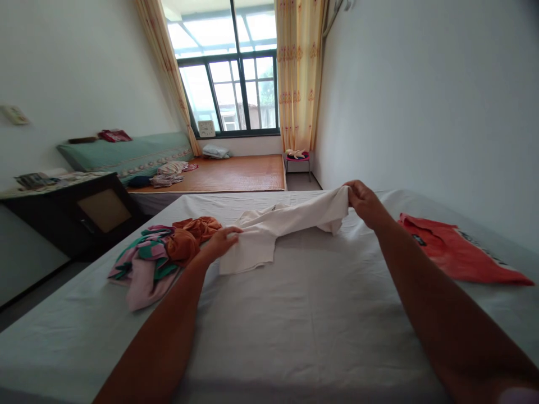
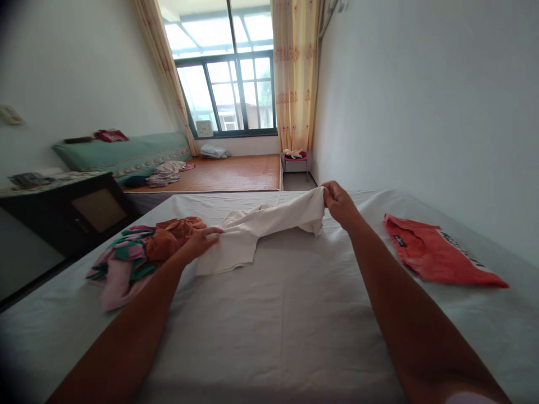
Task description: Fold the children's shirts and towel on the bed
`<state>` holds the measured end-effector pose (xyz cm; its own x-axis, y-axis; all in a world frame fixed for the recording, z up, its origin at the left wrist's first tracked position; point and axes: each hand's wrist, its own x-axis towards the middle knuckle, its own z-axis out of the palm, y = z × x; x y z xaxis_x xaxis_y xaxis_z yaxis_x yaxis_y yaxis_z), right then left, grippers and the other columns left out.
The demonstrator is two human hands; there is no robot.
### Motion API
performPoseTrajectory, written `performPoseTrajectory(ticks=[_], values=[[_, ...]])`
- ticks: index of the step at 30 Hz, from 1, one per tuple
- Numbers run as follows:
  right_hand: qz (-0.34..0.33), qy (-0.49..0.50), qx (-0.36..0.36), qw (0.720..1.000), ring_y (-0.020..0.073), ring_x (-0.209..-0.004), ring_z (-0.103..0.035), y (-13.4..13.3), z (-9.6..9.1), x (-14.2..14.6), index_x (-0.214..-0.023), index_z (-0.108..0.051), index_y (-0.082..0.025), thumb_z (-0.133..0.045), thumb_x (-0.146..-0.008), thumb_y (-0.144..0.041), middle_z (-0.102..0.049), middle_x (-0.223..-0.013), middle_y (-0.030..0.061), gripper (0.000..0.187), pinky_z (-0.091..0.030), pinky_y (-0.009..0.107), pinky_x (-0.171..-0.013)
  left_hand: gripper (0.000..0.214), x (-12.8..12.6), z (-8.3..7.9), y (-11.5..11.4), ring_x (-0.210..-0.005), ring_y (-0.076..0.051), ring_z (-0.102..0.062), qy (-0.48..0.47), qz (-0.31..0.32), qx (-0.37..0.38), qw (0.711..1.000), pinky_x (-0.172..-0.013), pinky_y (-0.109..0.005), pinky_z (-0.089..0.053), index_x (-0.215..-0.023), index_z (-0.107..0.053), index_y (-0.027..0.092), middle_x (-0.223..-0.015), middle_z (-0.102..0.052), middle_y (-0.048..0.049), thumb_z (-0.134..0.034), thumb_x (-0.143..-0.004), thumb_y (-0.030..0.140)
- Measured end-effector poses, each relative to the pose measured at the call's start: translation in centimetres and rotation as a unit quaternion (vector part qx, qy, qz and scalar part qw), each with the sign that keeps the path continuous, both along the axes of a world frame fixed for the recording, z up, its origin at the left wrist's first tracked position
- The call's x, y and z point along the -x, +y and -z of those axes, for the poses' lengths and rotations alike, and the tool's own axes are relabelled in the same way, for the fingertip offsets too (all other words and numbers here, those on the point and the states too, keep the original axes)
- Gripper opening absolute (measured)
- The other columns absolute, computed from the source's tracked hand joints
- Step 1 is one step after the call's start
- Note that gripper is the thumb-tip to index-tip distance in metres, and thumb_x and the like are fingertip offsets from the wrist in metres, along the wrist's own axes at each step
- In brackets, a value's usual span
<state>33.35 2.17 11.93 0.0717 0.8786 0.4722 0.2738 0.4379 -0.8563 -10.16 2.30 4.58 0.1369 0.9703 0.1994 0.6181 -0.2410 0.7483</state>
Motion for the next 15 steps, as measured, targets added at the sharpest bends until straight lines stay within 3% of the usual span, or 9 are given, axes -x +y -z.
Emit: performPoseTrajectory(ticks=[2, 5, 7, 9, 12, 15], values=[[0.036, 0.038, -0.07, 0.996, 0.0131, -0.067, -0.055, -0.4, -0.9, 0.1, -0.091, -0.053, -0.024, -0.059, -0.082, -0.049, -0.057, -0.077, -0.0012, 0.027, -0.051, 0.026, -0.062, 0.036, 0.1, -3.0, -0.8, -0.069, -0.02, -0.063, -0.203, -0.021, -0.014, 0.979, -0.066, -0.031, -0.052, -0.103, -0.067, 0.02, -0.074, -0.066, -0.0008, -0.061, -0.073, 0.039], [0.073, 0.135, -0.176, 0.972, 0.0117, -0.06, -0.052, -2.0, -3.5, 0.2, -0.091, -0.054, -0.026, -0.059, -0.083, -0.046, -0.055, -0.076, -0.0024, 0.022, -0.048, 0.024, -0.053, 0.033, -0.2, -8.9, -2.6, -0.066, -0.015, -0.062, -0.454, -0.02, -0.087, 0.887, -0.063, -0.027, -0.053, -0.104, -0.062, 0.022, -0.078, -0.065, 0.002, -0.064, -0.073, 0.035], [0.076, 0.196, -0.239, 0.948, 0.0095, -0.052, -0.046, -3.5, -5.9, 0.2, -0.091, -0.054, -0.026, -0.059, -0.084, -0.042, -0.051, -0.072, -0.0035, 0.018, -0.043, 0.022, -0.045, 0.031, -0.6, -12.7, -4.2, -0.071, -0.012, -0.062, -0.515, 0.013, -0.152, 0.843, -0.069, -0.025, -0.053, -0.1, -0.06, 0.021, -0.082, -0.066, 0.0029, -0.069, -0.071, 0.028], [0.062, 0.231, -0.295, 0.925, 0.008, -0.049, -0.043, -4.8, -8.0, 0.2, -0.092, -0.054, -0.026, -0.059, -0.083, -0.038, -0.049, -0.072, -0.0038, 0.015, -0.037, 0.019, -0.039, 0.03, -1.0, -15.8, -5.7, -0.077, -0.011, -0.062, -0.527, 0.056, -0.207, 0.822, -0.079, -0.025, -0.053, -0.102, -0.059, 0.019, -0.086, -0.066, 0.003, -0.068, -0.074, 0.024], [0.051, 0.247, -0.33, 0.91, 0.0074, -0.05, -0.045, -5.3, -9.7, 0.0, -0.096, -0.052, -0.029, -0.058, -0.081, -0.036, -0.051, -0.077, -0.0032, 0.017, -0.035, 0.018, -0.038, 0.033, -1.2, -17.9, -6.5, -0.086, -0.01, -0.062, -0.507, 0.091, -0.276, 0.811, -0.089, -0.026, -0.049, -0.112, -0.057, 0.019, -0.093, -0.066, 0.0033, -0.064, -0.08, 0.024], [0.033, 0.217, -0.24, 0.946, 0.0087, -0.055, -0.051, -3.4, -8.4, 0.0, -0.097, -0.052, -0.028, -0.057, -0.08, -0.041, -0.053, -0.077, -0.0024, 0.022, -0.041, 0.019, -0.042, 0.04, -1.6, -16.5, -5.1, -0.092, -0.014, -0.064, -0.44, 0.063, -0.257, 0.858, -0.086, -0.027, -0.05, -0.116, -0.055, 0.019, -0.099, -0.067, 0.0006, -0.064, -0.081, 0.037]])
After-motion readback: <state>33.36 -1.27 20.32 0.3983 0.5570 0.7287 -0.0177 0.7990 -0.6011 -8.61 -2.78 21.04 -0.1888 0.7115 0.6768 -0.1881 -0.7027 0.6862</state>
